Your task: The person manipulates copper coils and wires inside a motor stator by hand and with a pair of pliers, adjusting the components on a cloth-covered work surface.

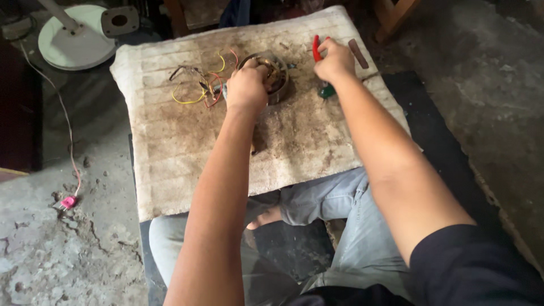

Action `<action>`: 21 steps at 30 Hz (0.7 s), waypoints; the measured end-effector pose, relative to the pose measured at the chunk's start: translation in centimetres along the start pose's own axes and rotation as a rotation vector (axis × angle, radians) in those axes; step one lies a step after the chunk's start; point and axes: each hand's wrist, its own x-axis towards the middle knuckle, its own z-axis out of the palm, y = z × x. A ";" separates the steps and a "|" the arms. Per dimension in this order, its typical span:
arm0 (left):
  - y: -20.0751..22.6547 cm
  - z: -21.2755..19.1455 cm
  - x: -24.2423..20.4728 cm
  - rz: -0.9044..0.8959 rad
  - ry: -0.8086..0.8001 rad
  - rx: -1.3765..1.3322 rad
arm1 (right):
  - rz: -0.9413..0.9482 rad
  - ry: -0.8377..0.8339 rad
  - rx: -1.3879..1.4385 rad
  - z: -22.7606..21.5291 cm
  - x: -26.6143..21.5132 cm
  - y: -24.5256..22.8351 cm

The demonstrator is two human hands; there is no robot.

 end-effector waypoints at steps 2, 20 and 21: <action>-0.1 0.2 -0.2 -0.014 -0.016 0.016 | -0.031 0.048 0.096 -0.8 0.5 -0.6; -0.5 0.6 -0.2 -0.030 0.013 -0.030 | -0.139 -0.025 1.470 0.6 0.1 -8.0; -0.5 0.6 -0.1 -0.031 0.012 -0.029 | -0.155 -0.053 1.449 0.8 -0.1 -7.8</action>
